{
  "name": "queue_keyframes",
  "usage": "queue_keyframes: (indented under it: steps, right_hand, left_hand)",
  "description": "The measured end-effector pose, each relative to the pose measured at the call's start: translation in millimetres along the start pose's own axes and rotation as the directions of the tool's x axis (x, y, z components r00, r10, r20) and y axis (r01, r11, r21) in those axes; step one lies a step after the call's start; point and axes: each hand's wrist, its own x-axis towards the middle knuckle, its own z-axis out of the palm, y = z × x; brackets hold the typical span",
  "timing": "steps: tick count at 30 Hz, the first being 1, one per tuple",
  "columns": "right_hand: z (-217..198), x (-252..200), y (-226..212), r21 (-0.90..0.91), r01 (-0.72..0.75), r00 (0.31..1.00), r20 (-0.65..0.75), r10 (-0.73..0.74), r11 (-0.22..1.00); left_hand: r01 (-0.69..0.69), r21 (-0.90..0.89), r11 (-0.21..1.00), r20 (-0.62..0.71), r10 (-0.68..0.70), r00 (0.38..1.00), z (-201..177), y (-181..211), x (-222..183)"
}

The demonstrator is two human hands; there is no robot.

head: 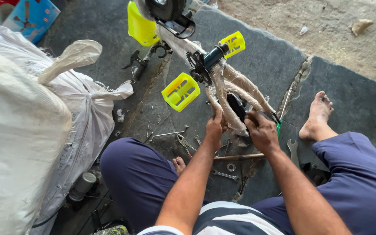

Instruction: The person assembles a bicycle, attaching a pedal using a wrench and hammer, and securing parts of the frame and chain mechanism.

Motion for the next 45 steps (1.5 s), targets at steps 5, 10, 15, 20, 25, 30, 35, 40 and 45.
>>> queue_keyframes:
  steps: [5,10,15,20,25,30,35,40,45]
  right_hand:
    - [15.2,4.5,66.4,-0.032,-0.063,0.997,0.033,0.064,0.998]
    - [30.8,31.5,153.2,-0.230,0.140,0.979,0.181,-0.099,0.963]
    - [60.8,0.7,191.0,-0.445,0.242,0.906,0.423,-0.036,0.862]
    - [110.8,-7.2,189.0,-0.377,0.285,0.848,0.527,-0.049,0.881]
    - [96.8,-34.7,179.8,-0.326,0.264,0.857,0.512,-0.065,0.908]
    - [91.8,-38.0,180.0,-0.257,0.283,0.824,0.558,-0.098,0.924]
    - [79.3,-49.2,179.9,-0.370,0.210,0.812,0.581,0.049,0.905]
    - [71.3,-73.9,173.6,-0.592,0.394,0.767,0.633,0.103,0.703]
    - [64.2,-77.2,180.9,-0.593,0.337,0.763,0.627,0.157,0.731]
  left_hand:
    - [-0.157,0.184,0.970,-0.242,0.200,0.949,10.4,85.0,-109.2]
    - [-0.678,0.507,0.532,0.047,0.769,0.638,-51.7,157.8,-284.5]
    - [-0.419,0.777,0.470,-0.325,0.869,0.373,-194.9,156.5,-366.3]
    - [0.021,0.679,0.734,-0.724,0.665,0.182,-343.2,87.0,-417.9]
    - [0.148,0.945,0.291,-0.319,0.921,0.223,-358.2,63.8,-410.3]
    - [0.233,0.913,0.335,-0.394,0.575,0.718,-361.6,43.4,-368.9]
    - [0.290,0.955,-0.063,-0.251,0.349,0.903,-387.6,-28.0,-355.7]
    - [0.266,0.922,-0.281,-0.069,0.556,0.828,-424.4,-71.2,-342.8]
    - [0.411,0.906,-0.101,-0.283,0.579,0.765,-459.8,-29.7,-341.4]
